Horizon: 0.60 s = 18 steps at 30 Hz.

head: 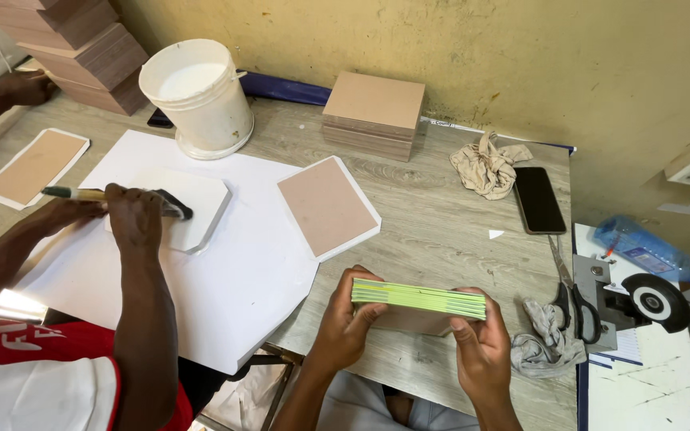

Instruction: The person assembles books by applying glue to the edges of cardboard covers and attaching them to stacks of paper. They use a brush to spread the adhesive and press the components together, stacking the finished books on the table.

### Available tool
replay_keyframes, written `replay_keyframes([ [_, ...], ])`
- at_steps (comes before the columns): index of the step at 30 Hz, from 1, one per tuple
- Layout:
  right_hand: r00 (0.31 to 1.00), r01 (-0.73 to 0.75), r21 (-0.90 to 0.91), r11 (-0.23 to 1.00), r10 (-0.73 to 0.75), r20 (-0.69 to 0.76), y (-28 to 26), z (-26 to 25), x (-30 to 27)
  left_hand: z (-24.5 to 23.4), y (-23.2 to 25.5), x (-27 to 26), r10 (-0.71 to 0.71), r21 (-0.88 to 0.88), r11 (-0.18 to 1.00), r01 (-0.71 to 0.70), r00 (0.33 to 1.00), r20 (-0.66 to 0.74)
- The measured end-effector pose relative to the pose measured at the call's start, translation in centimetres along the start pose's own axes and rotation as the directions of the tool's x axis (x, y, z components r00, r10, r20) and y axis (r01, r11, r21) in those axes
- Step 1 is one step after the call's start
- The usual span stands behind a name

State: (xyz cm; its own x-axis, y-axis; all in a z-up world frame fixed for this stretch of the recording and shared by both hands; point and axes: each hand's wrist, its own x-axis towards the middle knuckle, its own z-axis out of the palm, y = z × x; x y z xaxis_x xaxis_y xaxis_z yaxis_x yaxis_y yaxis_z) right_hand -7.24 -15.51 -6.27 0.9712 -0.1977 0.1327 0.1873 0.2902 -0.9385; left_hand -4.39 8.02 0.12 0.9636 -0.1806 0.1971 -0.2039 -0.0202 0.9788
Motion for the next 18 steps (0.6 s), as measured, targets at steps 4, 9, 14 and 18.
replay_keyframes([
  [4,0.999,0.026,0.044,0.999,-0.025,-0.025,2.7,-1.2,-1.4,1.3,-1.8,-1.4,0.066,0.026,0.997,-0.066,0.998,0.007],
  [9,0.987,0.16,-0.086,0.983,-0.161,-0.006,6.4,-1.7,-0.5,1.5,-4.9,-1.5,-0.032,-0.101,0.994,0.035,0.999,0.032],
  [14,0.978,-0.209,-0.423,0.882,0.185,-0.098,7.6,-2.4,0.3,2.8,-10.1,-1.8,-0.32,0.044,0.946,0.322,0.946,-0.045],
  [18,0.963,-0.233,-0.448,0.863,0.141,-0.229,1.3,2.7,3.8,5.7,-8.7,2.7,-0.229,0.068,0.962,0.264,0.918,-0.323],
])
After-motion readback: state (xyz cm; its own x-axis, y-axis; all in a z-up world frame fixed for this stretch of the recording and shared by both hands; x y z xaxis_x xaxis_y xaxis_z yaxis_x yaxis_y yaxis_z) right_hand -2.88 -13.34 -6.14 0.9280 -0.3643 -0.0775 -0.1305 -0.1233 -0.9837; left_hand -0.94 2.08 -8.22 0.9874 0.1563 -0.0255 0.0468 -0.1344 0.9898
